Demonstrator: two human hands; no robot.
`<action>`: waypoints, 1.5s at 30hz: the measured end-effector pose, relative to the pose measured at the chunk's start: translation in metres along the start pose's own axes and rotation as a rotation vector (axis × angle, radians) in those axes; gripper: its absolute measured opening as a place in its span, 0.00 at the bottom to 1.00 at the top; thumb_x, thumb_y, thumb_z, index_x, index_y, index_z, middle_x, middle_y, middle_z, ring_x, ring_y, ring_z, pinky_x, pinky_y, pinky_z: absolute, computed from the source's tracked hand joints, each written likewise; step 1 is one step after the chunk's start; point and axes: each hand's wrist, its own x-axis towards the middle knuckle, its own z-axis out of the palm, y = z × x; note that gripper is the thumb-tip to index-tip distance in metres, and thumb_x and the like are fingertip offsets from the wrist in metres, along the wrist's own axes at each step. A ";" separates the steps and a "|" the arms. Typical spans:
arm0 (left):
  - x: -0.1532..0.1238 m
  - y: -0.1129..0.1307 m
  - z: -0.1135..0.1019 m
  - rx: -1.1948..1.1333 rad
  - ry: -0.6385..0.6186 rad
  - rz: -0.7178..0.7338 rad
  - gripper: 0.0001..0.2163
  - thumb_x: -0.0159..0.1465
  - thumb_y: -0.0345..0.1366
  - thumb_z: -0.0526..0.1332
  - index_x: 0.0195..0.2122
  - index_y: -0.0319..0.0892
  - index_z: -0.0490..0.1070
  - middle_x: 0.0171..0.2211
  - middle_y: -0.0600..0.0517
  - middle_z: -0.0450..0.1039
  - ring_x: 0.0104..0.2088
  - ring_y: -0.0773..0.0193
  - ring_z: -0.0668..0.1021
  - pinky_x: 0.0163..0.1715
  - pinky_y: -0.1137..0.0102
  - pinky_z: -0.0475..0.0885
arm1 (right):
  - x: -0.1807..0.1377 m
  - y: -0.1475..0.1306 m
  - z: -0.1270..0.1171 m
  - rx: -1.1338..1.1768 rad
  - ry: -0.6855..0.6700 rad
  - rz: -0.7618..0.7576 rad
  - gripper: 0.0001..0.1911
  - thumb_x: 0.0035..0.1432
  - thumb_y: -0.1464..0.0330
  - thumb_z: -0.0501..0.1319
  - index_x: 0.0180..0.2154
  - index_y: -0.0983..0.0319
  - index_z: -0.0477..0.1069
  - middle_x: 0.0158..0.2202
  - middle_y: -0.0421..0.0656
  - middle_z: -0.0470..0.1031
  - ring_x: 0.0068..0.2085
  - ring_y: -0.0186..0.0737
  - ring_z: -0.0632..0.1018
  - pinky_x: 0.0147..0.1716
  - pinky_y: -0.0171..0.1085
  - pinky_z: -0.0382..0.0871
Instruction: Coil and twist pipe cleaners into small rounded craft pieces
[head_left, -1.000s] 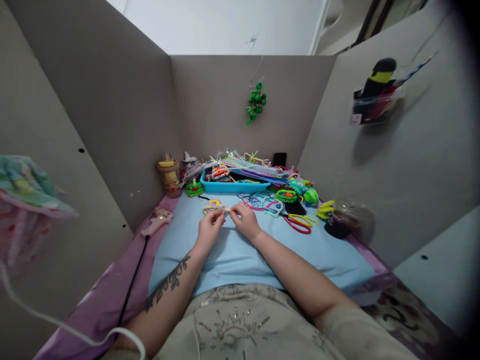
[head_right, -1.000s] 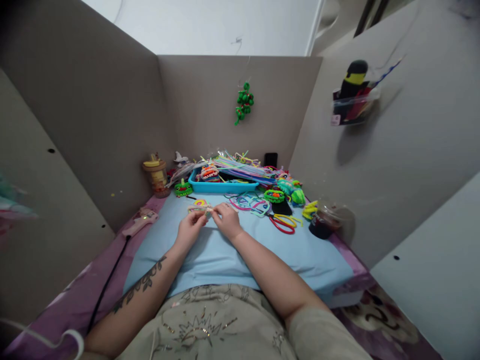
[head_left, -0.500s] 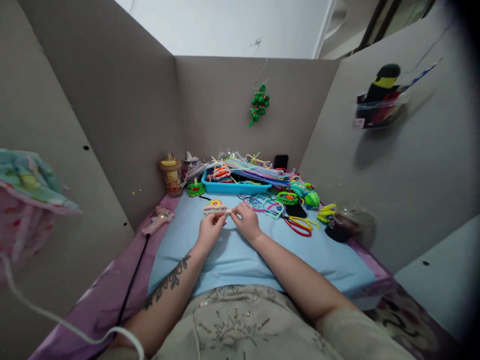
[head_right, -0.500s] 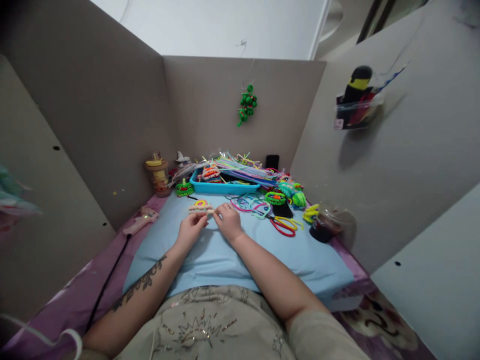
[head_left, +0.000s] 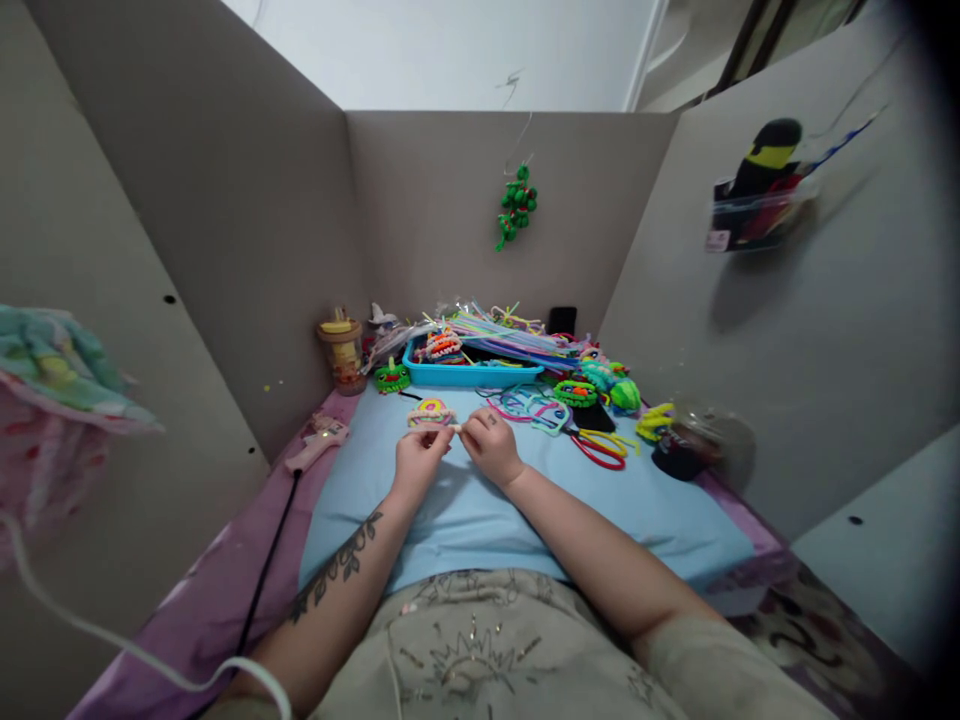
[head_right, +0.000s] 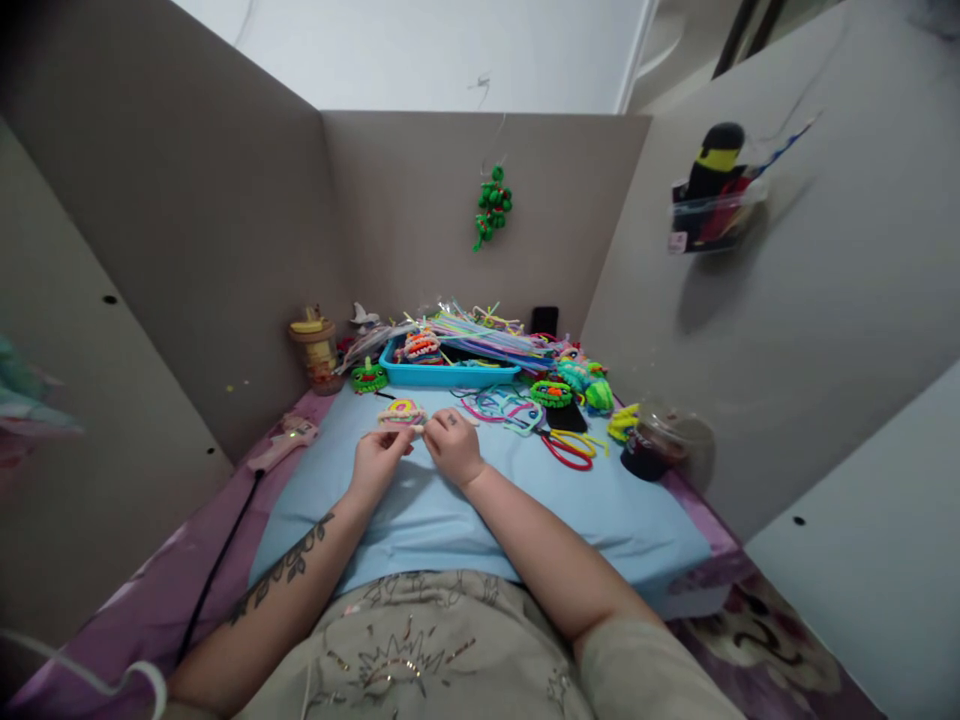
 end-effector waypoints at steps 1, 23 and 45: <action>-0.001 0.001 0.000 -0.006 0.001 0.001 0.15 0.55 0.45 0.62 0.29 0.36 0.77 0.20 0.51 0.74 0.23 0.66 0.75 0.25 0.74 0.68 | 0.000 0.000 0.000 0.009 0.003 -0.003 0.08 0.58 0.72 0.55 0.27 0.60 0.66 0.30 0.44 0.68 0.35 0.41 0.68 0.35 0.38 0.63; 0.002 -0.007 0.002 -0.037 -0.035 0.080 0.10 0.56 0.40 0.62 0.34 0.39 0.75 0.30 0.48 0.78 0.31 0.60 0.79 0.34 0.68 0.74 | 0.004 0.001 -0.003 0.224 -0.037 0.082 0.09 0.63 0.67 0.52 0.32 0.61 0.68 0.30 0.44 0.70 0.36 0.41 0.70 0.37 0.39 0.65; 0.002 0.005 0.000 -0.109 -0.019 -0.083 0.13 0.52 0.42 0.65 0.31 0.36 0.77 0.26 0.47 0.78 0.28 0.59 0.80 0.31 0.67 0.75 | 0.002 0.002 0.003 0.106 -0.004 0.114 0.06 0.60 0.67 0.56 0.31 0.60 0.67 0.29 0.44 0.70 0.35 0.41 0.70 0.35 0.38 0.64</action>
